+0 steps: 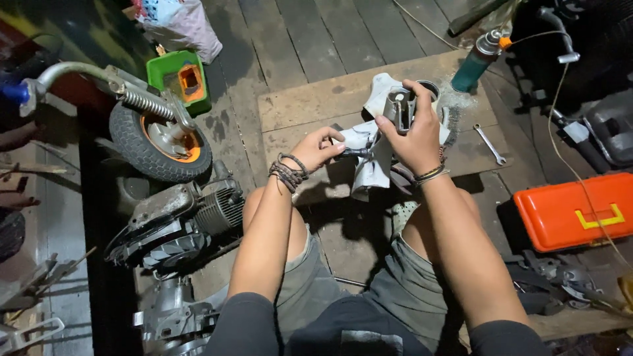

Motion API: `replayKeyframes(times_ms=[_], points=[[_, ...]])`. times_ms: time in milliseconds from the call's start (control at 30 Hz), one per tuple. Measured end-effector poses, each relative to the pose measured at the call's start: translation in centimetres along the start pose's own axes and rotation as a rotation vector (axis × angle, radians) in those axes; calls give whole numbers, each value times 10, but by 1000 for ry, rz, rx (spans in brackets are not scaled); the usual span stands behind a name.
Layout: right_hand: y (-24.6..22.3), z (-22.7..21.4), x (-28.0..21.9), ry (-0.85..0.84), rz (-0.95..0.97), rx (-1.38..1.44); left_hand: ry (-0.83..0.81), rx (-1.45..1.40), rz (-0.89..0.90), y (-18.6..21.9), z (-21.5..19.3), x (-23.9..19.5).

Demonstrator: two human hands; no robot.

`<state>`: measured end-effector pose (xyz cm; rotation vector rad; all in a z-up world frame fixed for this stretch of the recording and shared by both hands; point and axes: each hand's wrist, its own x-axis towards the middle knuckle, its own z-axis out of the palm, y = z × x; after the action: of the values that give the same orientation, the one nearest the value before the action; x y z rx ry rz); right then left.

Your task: Scraping and cleaning a motorcycle engine component using a hand tool and a wrench.

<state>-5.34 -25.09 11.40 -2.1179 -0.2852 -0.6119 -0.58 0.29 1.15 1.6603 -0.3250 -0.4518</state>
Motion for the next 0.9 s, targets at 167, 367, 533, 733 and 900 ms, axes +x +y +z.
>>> replayKeyframes(times_ms=[167, 367, 533, 733, 900], points=[[-4, -4, 4, 17, 15, -1, 41, 159, -3, 4, -4, -1], [-3, -3, 2, 17, -2, 12, -20, 75, -37, 1, -3, 4], [-6, -3, 1, 9, -10, 25, -34, 21, 7, -7, -6, 9], [-7, -3, 2, 13, -10, 21, -17, 173, 12, 8, 0, -1], [-5, -4, 2, 18, 7, 6, 9, -44, -77, 11, 5, -2]])
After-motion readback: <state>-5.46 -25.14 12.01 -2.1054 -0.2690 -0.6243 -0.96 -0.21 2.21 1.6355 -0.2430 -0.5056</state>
